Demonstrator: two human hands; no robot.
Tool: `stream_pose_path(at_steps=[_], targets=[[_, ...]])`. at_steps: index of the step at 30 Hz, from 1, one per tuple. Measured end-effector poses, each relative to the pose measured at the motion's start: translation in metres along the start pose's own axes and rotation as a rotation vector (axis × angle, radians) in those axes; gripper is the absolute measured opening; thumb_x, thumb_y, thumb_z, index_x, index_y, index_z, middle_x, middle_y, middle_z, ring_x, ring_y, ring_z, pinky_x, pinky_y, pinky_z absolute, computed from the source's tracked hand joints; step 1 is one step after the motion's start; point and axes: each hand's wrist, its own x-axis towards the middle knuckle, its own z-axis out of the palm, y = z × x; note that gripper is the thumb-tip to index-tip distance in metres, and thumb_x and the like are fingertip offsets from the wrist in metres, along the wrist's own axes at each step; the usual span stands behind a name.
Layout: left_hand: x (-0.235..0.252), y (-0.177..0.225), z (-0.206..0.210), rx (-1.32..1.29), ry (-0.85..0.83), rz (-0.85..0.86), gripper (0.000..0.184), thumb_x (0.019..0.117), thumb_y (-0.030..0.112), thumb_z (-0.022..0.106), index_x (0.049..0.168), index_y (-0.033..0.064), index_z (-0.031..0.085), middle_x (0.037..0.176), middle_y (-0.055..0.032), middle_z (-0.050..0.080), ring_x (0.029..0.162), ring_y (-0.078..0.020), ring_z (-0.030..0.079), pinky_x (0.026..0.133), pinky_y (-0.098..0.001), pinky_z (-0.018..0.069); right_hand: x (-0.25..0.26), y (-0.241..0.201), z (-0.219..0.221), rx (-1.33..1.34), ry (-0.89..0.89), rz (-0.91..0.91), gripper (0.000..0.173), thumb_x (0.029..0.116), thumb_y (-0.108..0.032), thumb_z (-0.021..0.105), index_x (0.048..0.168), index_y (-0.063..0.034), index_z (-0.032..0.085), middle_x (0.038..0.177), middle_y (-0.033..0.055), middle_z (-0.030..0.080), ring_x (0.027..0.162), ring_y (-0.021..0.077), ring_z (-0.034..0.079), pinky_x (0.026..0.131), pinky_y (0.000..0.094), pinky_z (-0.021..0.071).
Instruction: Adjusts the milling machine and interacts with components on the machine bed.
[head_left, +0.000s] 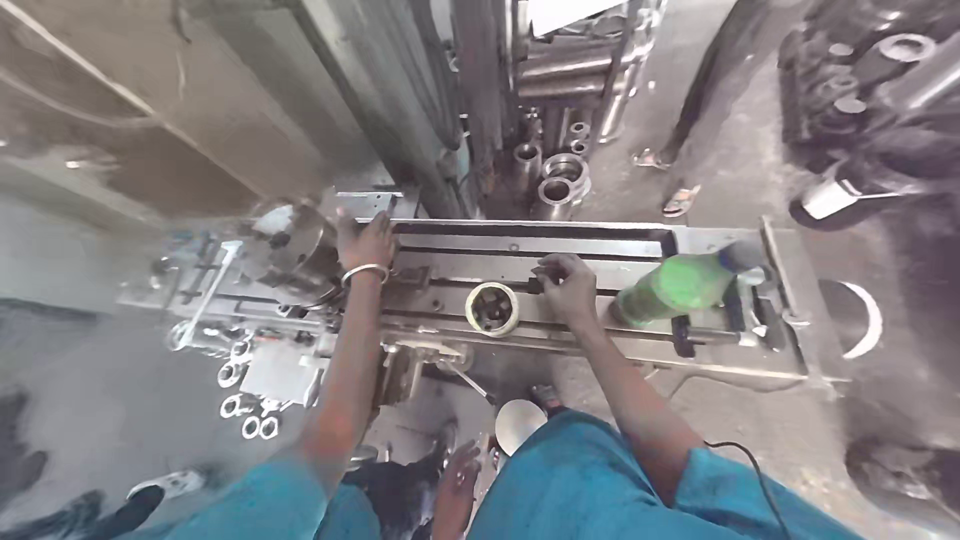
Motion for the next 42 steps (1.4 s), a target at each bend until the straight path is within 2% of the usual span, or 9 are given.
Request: stream_pose_path(at_steps=[9,11,14,16,18,20,27,32,42], targets=[[-0.007,-0.004,0.001,-0.057,0.099,0.14,0.042,0.1034,0.018,0.057,0.143,0.0053,0.056,0.132,-0.0133,0.067,0.117,-0.0227,0.068,0.1,-0.0422,0.0566,-0.008,-0.003,0.045,-0.413,-0.223,0.11,0.032,0.0922,-0.029,0.073,0.118,-0.0091,0.071,0.124,0.0256,0.061,0.107,0.045,0.064,0.085,0.0622,0.0546],[-0.04,0.091,-0.005,0.011,0.135,0.203,0.039,0.1036,0.008,0.053,0.137,-0.0122,0.054,0.127,-0.0291,0.065,0.115,-0.0333,0.068,0.098,-0.0403,0.0565,-0.003,-0.012,0.043,-0.413,-0.261,0.119,0.029,0.0927,-0.026,0.073,0.113,-0.0056,0.072,0.12,0.0278,0.062,0.105,0.0463,0.064,0.085,0.0634,0.0533],[-0.093,0.37,-0.027,0.127,0.037,-0.606,0.041,0.1066,-0.002,0.042,0.148,-0.0059,0.047,0.15,-0.0206,0.052,0.14,-0.0282,0.05,0.117,-0.0362,0.0358,0.005,-0.02,0.03,-0.413,-0.317,0.098,0.023,0.0916,-0.023,0.07,0.107,-0.0053,0.074,0.11,0.0245,0.067,0.101,0.043,0.066,0.085,0.063,0.0521],[-0.088,0.31,-0.026,0.025,0.048,-0.491,0.041,0.1068,-0.001,0.044,0.147,-0.0055,0.047,0.147,-0.0205,0.054,0.137,-0.0272,0.052,0.116,-0.0365,0.038,0.008,-0.012,0.014,-0.311,-0.341,0.102,0.024,0.092,-0.021,0.07,0.11,-0.0063,0.076,0.105,0.0202,0.072,0.098,0.0381,0.068,0.085,0.0616,0.0529],[-0.047,0.091,-0.007,-0.148,0.091,0.228,0.041,0.1045,0.008,0.051,0.139,-0.0138,0.05,0.13,-0.03,0.063,0.117,-0.0331,0.067,0.099,-0.0385,0.0557,0.006,-0.001,-0.006,-0.109,-0.346,0.143,0.027,0.0929,-0.023,0.071,0.115,-0.0086,0.076,0.106,0.0129,0.075,0.094,0.0271,0.071,0.085,0.053,0.0565],[-0.013,0.01,0.005,-0.269,0.056,0.185,0.043,0.1043,0.018,0.055,0.145,0.0018,0.053,0.135,-0.0145,0.066,0.118,-0.0227,0.067,0.1,-0.0398,0.0564,-0.003,0.007,-0.028,0.135,-0.364,0.143,0.028,0.092,-0.021,0.071,0.117,-0.0072,0.074,0.099,0.0077,0.074,0.08,0.0178,0.07,0.074,0.0414,0.0601],[-0.014,0.12,0.003,-0.643,-0.156,0.354,0.048,0.1078,0.029,0.048,0.146,-0.0005,0.049,0.128,-0.0187,0.068,0.108,-0.0316,0.071,0.086,-0.0481,0.0623,-0.059,-0.085,-0.063,0.638,-0.924,-0.199,0.031,0.0941,-0.023,0.073,0.121,-0.0085,0.074,0.105,0.0045,0.075,0.083,0.0129,0.071,0.072,0.0303,0.0624],[-0.017,0.166,0.004,-0.866,0.143,0.375,0.031,0.1034,0.014,0.055,0.128,-0.0041,0.059,0.107,-0.0146,0.07,0.086,-0.0228,0.071,0.08,-0.0429,0.0624,-0.107,-0.13,-0.012,0.409,-0.867,-0.406,0.027,0.0908,-0.024,0.077,0.118,-0.0199,0.077,0.113,-0.0056,0.075,0.1,0.0041,0.07,0.09,0.0301,0.0612],[-0.046,0.139,-0.005,-0.867,0.456,0.388,0.029,0.101,0.012,0.058,0.121,-0.0075,0.064,0.1,-0.0164,0.073,0.082,-0.023,0.073,0.076,-0.0388,0.0641,-0.132,-0.133,0.004,0.605,-0.816,-0.084,0.029,0.0936,-0.019,0.073,0.119,-0.0061,0.073,0.102,0.0035,0.076,0.084,0.0137,0.073,0.075,0.0328,0.0643]])
